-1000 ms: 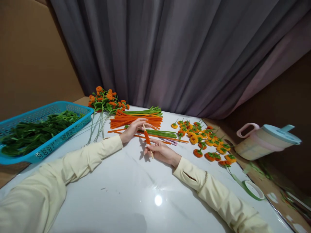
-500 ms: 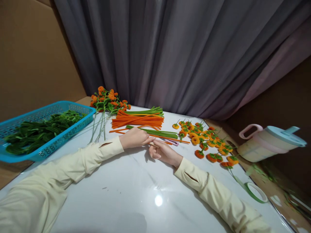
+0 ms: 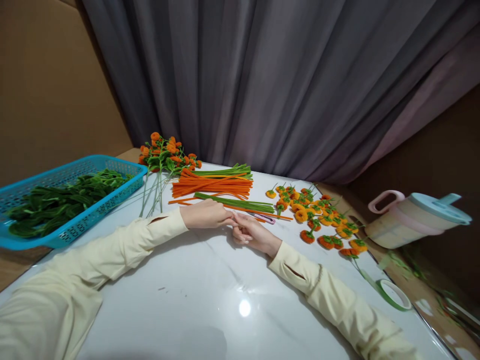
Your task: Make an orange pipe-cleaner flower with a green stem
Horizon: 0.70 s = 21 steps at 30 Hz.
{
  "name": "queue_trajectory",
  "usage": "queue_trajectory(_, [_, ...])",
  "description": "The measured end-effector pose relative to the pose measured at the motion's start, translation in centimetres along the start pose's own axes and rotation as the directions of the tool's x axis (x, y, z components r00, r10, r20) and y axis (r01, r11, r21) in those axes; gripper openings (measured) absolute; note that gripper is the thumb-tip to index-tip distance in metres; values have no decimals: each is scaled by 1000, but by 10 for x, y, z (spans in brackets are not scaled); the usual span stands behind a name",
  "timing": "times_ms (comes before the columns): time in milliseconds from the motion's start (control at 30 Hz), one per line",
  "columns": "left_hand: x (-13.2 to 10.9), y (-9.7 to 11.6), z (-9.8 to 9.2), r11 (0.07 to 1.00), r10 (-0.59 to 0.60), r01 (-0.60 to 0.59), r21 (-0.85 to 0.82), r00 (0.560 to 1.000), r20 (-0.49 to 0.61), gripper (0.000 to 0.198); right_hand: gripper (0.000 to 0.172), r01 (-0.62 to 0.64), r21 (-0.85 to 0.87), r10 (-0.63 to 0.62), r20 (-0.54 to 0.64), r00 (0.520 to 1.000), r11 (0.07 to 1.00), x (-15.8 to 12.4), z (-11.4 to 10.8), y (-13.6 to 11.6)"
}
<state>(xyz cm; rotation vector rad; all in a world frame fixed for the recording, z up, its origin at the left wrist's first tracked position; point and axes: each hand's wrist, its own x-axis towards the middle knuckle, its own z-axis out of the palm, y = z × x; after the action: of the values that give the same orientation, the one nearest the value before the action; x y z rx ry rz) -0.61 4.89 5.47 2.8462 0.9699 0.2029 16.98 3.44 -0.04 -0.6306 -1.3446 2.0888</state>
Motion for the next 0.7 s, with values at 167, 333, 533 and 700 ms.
queue_trajectory(167, [-1, -7, -5, 996, 64, -62, -70, 998, 29, 26, 32, -2, -18, 3, 27, 1000, 1000, -1, 2, -1])
queue_trajectory(333, [0, -16, -8, 994, 59, -48, -101, 992, 109, 28, 29, -4, -33, 5, 57, 998, 999, -1, 4, -3])
queue_trajectory(533, [0, -20, -15, 943, 45, 15, -331, 984, 172, 38, 31, -16, -51, 19, 72, 997, 999, -2, 5, -3])
queue_trajectory(700, [1, -19, -22, 905, 81, 22, -424, 971, 224, 39, 37, -30, -67, 34, 67, 997, 997, -3, 7, -4])
